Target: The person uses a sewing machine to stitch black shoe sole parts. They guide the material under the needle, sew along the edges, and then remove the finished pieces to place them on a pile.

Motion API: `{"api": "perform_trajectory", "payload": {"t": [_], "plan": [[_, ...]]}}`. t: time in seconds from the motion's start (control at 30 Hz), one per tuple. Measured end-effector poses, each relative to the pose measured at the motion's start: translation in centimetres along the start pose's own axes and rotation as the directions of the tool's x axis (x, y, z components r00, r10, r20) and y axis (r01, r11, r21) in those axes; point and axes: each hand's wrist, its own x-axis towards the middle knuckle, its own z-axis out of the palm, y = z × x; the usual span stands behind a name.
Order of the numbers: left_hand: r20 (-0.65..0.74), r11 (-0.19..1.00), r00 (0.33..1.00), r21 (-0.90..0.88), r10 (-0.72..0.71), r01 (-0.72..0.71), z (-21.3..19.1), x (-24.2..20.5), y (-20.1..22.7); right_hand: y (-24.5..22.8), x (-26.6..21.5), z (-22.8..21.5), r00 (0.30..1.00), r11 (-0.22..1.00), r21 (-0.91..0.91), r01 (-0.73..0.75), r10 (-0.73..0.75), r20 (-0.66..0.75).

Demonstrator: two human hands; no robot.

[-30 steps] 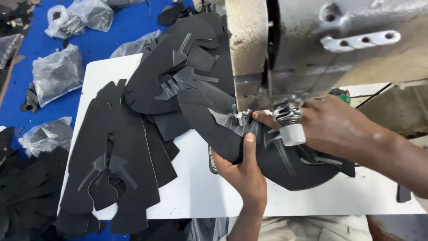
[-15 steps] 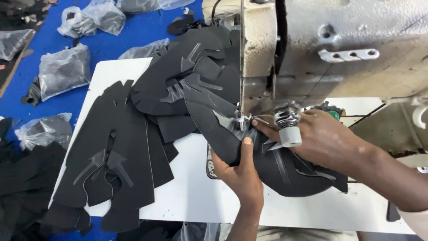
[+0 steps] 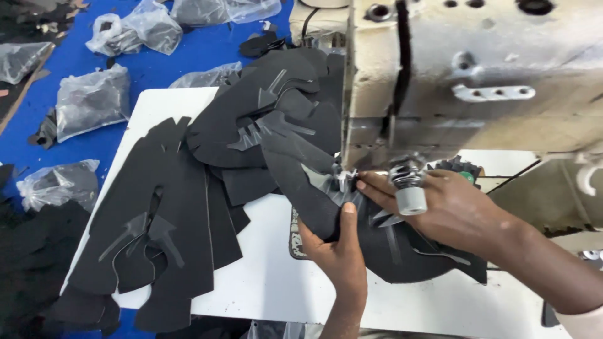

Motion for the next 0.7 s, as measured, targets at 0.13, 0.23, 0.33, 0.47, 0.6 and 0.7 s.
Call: {"api": "perform_trajectory", "payload": {"t": [0.13,0.23,0.33,0.47,0.6,0.7], "plan": [[0.039,0.999,0.999,-0.017,0.033,-0.032,-0.5,0.9,0.4,0.3,0.4,1.0,0.997,0.998,0.041,-0.041,0.039,0.060],[0.112,1.000,0.994,-0.025,0.016,-0.013,-0.5,2.3,1.0,0.9,0.5,0.7,0.999,0.995,0.096,-0.035,0.035,0.003],[0.173,0.996,0.981,0.044,-0.086,0.079,-1.5,3.6,1.4,0.3,0.0,1.4,1.000,0.994,0.111,-0.025,0.026,-0.009],[0.310,0.990,0.947,0.136,-0.085,0.045,-2.5,6.0,1.6,-0.4,0.2,1.5,0.996,0.991,0.111,-0.079,0.083,-0.031],[0.519,0.969,0.820,0.090,-0.241,0.228,-2.8,9.7,2.4,-0.8,-0.1,1.6,0.987,0.979,0.190,-0.070,0.095,-0.126],[0.549,0.907,0.766,0.407,-0.335,0.105,-3.6,13.8,1.0,-1.2,0.0,0.6,0.996,0.984,0.157,-0.083,0.088,-0.020]]}}
